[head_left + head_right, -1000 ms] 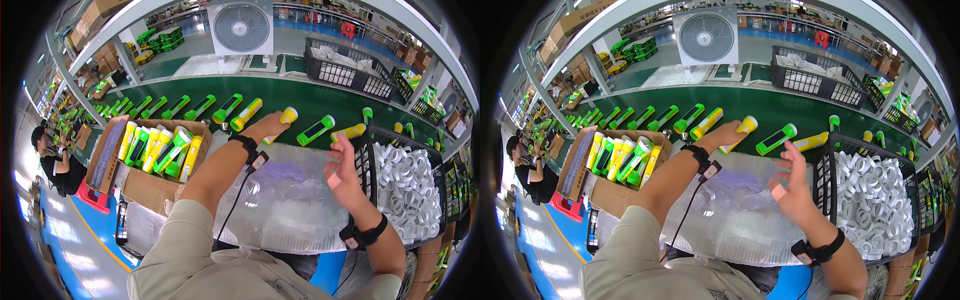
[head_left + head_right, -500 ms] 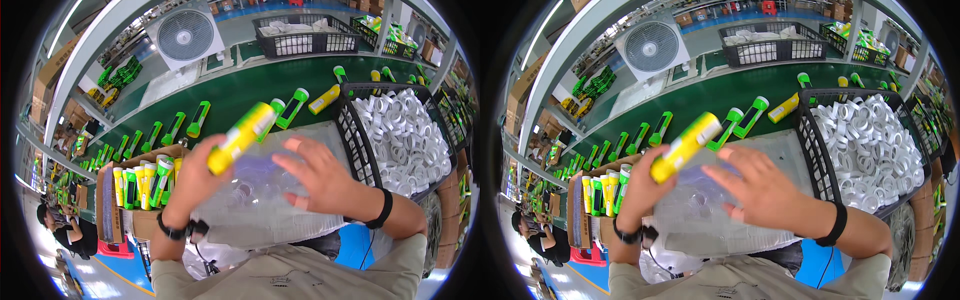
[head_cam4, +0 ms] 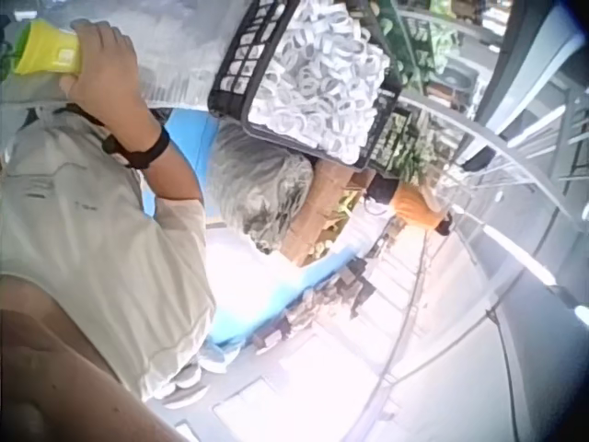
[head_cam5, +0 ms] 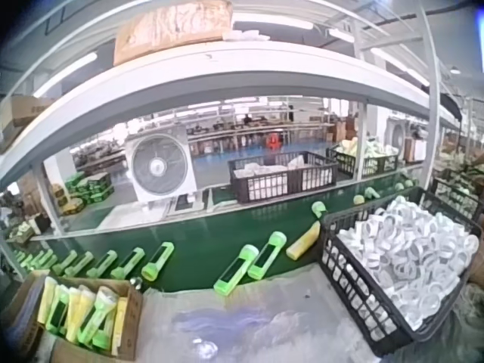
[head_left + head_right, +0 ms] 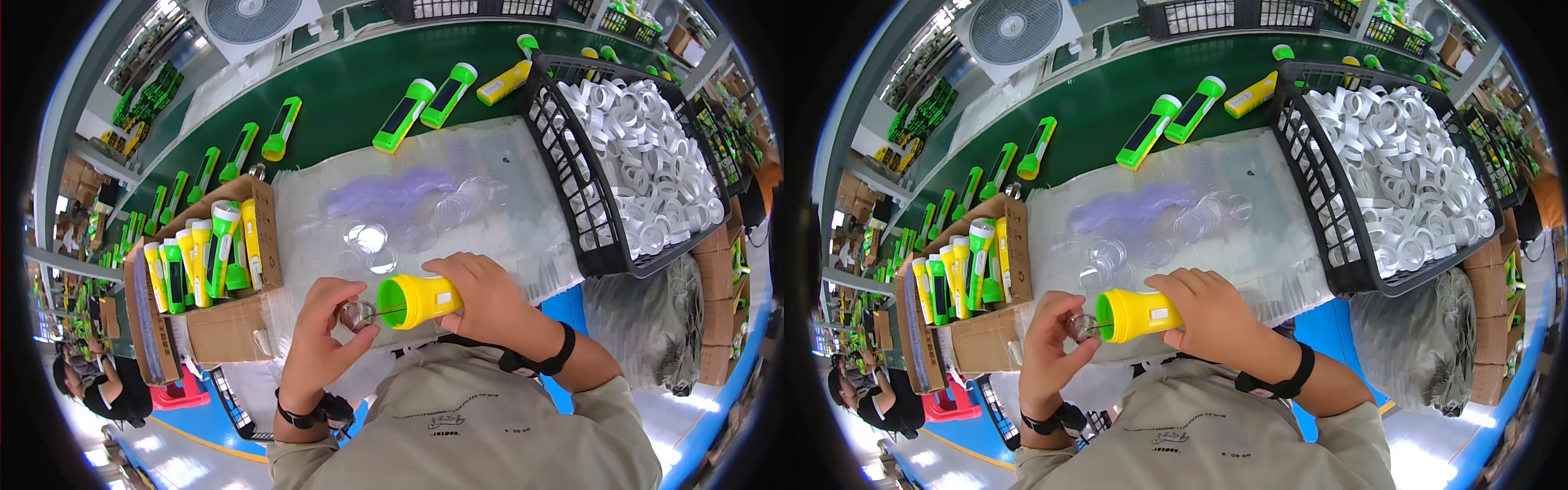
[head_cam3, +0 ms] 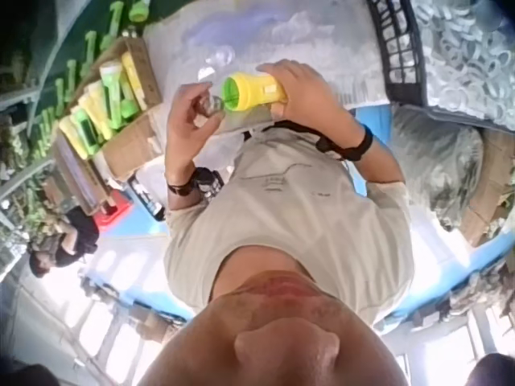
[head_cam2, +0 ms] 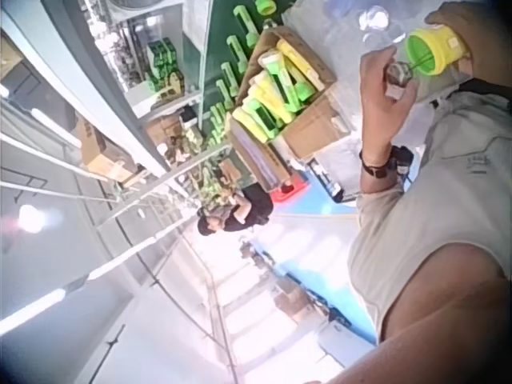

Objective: Assembling, inspecting, and packaging handheld flashlights on a production line in a factory.

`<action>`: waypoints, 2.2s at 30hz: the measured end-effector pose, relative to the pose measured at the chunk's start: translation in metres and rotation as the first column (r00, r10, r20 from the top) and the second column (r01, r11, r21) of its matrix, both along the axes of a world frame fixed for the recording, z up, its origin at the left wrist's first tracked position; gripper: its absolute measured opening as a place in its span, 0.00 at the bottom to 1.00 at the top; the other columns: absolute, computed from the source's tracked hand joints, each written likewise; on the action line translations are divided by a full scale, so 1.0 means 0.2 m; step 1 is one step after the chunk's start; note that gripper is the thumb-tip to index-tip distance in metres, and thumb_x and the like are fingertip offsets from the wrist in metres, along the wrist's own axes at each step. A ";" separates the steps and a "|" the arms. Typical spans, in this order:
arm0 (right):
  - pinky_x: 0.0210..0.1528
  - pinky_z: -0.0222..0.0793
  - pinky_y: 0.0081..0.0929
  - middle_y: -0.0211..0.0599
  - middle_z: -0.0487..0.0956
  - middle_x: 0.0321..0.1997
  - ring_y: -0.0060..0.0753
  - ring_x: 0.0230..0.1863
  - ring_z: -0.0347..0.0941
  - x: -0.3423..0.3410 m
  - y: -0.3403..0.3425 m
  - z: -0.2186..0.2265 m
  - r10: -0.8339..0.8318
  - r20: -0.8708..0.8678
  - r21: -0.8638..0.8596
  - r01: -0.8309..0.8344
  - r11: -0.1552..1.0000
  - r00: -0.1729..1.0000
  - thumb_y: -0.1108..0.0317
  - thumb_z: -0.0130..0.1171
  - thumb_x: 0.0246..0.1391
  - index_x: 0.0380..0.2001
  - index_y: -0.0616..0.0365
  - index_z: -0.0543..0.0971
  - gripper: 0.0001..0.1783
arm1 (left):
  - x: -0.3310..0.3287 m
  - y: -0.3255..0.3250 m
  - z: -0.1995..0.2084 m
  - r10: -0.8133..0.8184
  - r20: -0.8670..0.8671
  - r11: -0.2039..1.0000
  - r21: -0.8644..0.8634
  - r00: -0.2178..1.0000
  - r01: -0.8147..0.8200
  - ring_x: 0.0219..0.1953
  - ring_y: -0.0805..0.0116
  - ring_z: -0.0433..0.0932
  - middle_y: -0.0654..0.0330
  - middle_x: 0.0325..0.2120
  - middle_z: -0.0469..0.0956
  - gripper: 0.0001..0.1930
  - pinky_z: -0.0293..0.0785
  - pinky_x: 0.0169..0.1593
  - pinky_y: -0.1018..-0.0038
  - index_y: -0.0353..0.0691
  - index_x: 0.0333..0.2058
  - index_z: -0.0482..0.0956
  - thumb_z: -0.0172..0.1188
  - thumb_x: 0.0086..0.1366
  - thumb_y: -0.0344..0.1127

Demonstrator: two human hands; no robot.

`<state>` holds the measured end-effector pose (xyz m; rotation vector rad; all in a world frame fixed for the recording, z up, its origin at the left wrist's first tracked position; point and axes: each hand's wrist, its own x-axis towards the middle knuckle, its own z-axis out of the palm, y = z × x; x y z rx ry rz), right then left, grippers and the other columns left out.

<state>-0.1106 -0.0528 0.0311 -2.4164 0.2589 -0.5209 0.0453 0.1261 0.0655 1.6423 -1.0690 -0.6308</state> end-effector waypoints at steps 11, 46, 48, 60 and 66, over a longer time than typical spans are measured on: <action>0.44 0.65 0.37 0.40 0.73 0.39 0.46 0.39 0.70 -0.02 -0.07 -0.13 0.102 0.068 0.254 -0.116 0.960 0.992 0.70 0.65 0.29 0.46 0.53 0.70 0.33 | -0.05 -0.03 -0.19 -0.221 -0.489 0.974 -0.154 0.844 0.166 0.45 0.64 0.70 0.56 0.42 0.70 0.26 0.64 0.52 0.69 0.38 0.40 0.68 0.71 0.42 0.26; 0.43 0.68 0.40 0.46 0.75 0.40 0.50 0.42 0.71 0.03 -0.65 -0.29 -0.544 -0.230 -0.219 0.502 0.837 0.807 0.67 0.60 0.44 0.39 0.59 0.74 0.16 | -0.27 -0.58 -0.05 -0.478 -0.014 0.861 -0.208 0.878 0.465 0.42 0.61 0.73 0.54 0.39 0.74 0.22 0.69 0.46 0.71 0.39 0.42 0.74 0.66 0.45 0.26; 0.39 0.69 0.38 0.46 0.76 0.34 0.49 0.35 0.73 0.01 -0.66 -0.30 -0.560 -0.221 0.035 0.581 0.813 0.798 0.67 0.61 0.44 0.37 0.60 0.73 0.16 | -0.30 -0.59 -0.07 -0.447 0.046 0.864 -0.235 0.893 0.445 0.41 0.61 0.73 0.55 0.38 0.74 0.22 0.70 0.44 0.71 0.38 0.42 0.74 0.66 0.44 0.27; 0.25 0.57 0.13 0.23 0.69 0.21 0.12 0.23 0.61 -0.25 -0.36 0.22 -0.241 -0.060 0.847 0.178 0.501 0.969 0.72 0.57 0.50 0.38 0.62 0.76 0.11 | -0.29 -0.54 -0.12 -0.334 0.073 0.918 -0.201 0.940 0.342 0.44 0.58 0.71 0.50 0.43 0.71 0.52 0.65 0.51 0.66 0.35 0.62 0.33 0.65 0.50 0.32; 0.26 0.57 0.14 0.21 0.61 0.24 0.14 0.23 0.58 -0.19 -0.26 0.27 -0.017 -0.061 0.760 0.058 0.647 0.998 0.76 0.61 0.46 0.52 0.57 0.67 0.28 | -0.32 -0.55 -0.17 -0.392 -0.073 0.873 -0.345 0.917 0.346 0.44 0.57 0.73 0.51 0.43 0.71 0.45 0.69 0.48 0.67 0.35 0.58 0.47 0.69 0.49 0.36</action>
